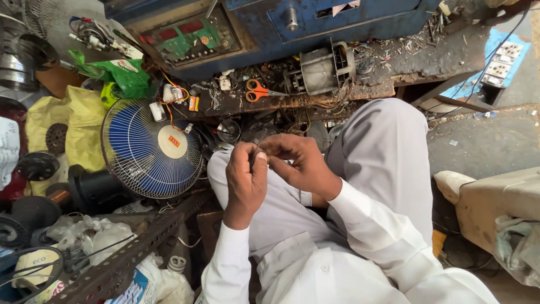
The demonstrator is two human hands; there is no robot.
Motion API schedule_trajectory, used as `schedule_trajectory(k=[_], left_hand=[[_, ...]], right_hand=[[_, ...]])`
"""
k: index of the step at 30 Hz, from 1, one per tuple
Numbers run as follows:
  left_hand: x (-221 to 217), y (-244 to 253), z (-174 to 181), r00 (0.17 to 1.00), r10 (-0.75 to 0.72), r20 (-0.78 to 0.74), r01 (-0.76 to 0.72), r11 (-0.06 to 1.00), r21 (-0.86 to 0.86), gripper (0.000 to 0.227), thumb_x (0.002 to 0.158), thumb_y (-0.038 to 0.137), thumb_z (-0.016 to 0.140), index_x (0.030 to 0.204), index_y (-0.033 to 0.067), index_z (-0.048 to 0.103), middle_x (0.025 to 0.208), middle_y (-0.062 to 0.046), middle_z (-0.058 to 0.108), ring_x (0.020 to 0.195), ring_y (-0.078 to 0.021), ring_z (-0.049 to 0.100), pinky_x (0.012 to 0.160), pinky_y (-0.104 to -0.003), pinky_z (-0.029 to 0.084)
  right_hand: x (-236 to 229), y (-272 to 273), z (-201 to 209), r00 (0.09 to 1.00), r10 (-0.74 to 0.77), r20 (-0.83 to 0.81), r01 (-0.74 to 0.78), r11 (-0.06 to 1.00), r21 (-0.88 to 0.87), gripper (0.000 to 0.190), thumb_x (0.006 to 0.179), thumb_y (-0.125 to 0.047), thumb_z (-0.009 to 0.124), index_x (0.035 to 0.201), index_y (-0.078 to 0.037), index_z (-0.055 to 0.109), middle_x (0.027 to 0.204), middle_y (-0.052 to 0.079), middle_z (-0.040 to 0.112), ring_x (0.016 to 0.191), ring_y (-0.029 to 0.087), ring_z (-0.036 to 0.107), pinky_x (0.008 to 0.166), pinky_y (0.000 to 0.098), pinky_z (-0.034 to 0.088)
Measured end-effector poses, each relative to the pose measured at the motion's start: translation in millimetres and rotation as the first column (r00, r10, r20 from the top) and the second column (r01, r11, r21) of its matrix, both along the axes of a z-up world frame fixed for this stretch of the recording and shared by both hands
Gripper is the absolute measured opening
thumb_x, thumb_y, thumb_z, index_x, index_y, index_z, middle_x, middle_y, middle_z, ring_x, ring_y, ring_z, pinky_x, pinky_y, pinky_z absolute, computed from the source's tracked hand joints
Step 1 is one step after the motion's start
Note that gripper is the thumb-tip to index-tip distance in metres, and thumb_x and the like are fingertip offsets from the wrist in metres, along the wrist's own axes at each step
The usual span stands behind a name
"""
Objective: The person is repairing or assembling an electric motor, focusing on the internal wiring and components.
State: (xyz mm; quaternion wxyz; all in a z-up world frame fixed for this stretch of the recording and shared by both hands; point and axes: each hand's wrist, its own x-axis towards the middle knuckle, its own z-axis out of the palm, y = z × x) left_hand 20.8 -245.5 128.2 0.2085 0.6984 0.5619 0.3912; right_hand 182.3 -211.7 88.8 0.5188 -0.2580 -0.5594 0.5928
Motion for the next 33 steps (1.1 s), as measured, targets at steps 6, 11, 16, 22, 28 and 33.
schedule_trajectory(k=[6, 11, 16, 22, 28, 33], left_hand=[[11, 6, -4, 0.736, 0.183, 0.652, 0.067, 0.938, -0.339, 0.033, 0.095, 0.000, 0.059, 0.128, -0.0005, 0.056, 0.095, 0.001, 0.063, 0.075, -0.0062, 0.055, 0.067, -0.023, 0.047], [13, -15, 51, 0.985, -0.081, 0.153, 0.106, 0.981, -0.161, 0.030, 0.101, 0.002, 0.060, 0.131, 0.0014, 0.064, 0.103, -0.007, 0.067, 0.085, -0.0176, 0.068, 0.077, -0.029, 0.057], [17, -33, 96, 0.948, 0.006, -0.319, 0.006, 0.999, 0.036, 0.032, 0.096, 0.003, 0.073, 0.127, 0.0085, 0.069, 0.101, -0.011, 0.069, 0.084, -0.0268, 0.074, 0.072, -0.034, 0.057], [19, -33, 110, 0.887, -0.054, -0.458, 0.133, 0.981, 0.142, 0.041, 0.095, -0.007, 0.062, 0.134, 0.0037, 0.060, 0.106, -0.016, 0.065, 0.095, -0.0316, 0.070, 0.081, -0.040, 0.058], [22, -29, 124, 0.879, -0.084, -0.470, 0.141, 0.986, 0.087, 0.043, 0.090, -0.001, 0.075, 0.131, 0.0044, 0.066, 0.096, -0.012, 0.066, 0.080, -0.0264, 0.070, 0.069, -0.038, 0.056], [18, -33, 133, 0.835, -0.099, -0.542, 0.207, 0.968, 0.142, 0.040, 0.089, -0.004, 0.079, 0.127, 0.0009, 0.067, 0.100, -0.013, 0.067, 0.085, -0.0262, 0.071, 0.072, -0.037, 0.059]], right_hand=[[6, 11, -9, 0.941, -0.043, -0.335, -0.117, 0.889, -0.443, 0.024, 0.099, -0.003, 0.067, 0.122, 0.003, 0.070, 0.096, 0.008, 0.073, 0.085, 0.013, 0.069, 0.074, 0.0268, 0.060], [21, 24, -25, 0.691, -0.010, -0.723, -0.429, 0.799, -0.422, 0.026, 0.102, -0.005, 0.067, 0.127, 0.003, 0.067, 0.093, 0.011, 0.072, 0.080, 0.016, 0.069, 0.075, 0.0270, 0.057], [21, 21, -24, 0.589, 0.064, -0.806, -0.567, 0.743, -0.355, 0.021, 0.104, -0.007, 0.067, 0.123, 0.003, 0.067, 0.097, 0.013, 0.072, 0.081, 0.019, 0.071, 0.075, 0.0279, 0.058], [19, 21, -27, 0.515, 0.029, -0.857, -0.623, 0.699, -0.351, 0.017, 0.099, -0.005, 0.068, 0.115, 0.002, 0.065, 0.107, 0.011, 0.071, 0.096, 0.022, 0.074, 0.079, 0.0303, 0.061], [21, 20, -32, 0.428, 0.088, -0.900, -0.677, 0.691, -0.254, 0.015, 0.105, -0.007, 0.066, 0.116, 0.003, 0.066, 0.105, 0.016, 0.073, 0.098, 0.026, 0.074, 0.080, 0.0327, 0.062], [25, 18, -30, 0.366, 0.123, -0.922, -0.709, 0.679, -0.191, 0.016, 0.108, -0.006, 0.062, 0.122, 0.002, 0.065, 0.109, 0.025, 0.075, 0.091, 0.028, 0.076, 0.084, 0.0325, 0.062]])
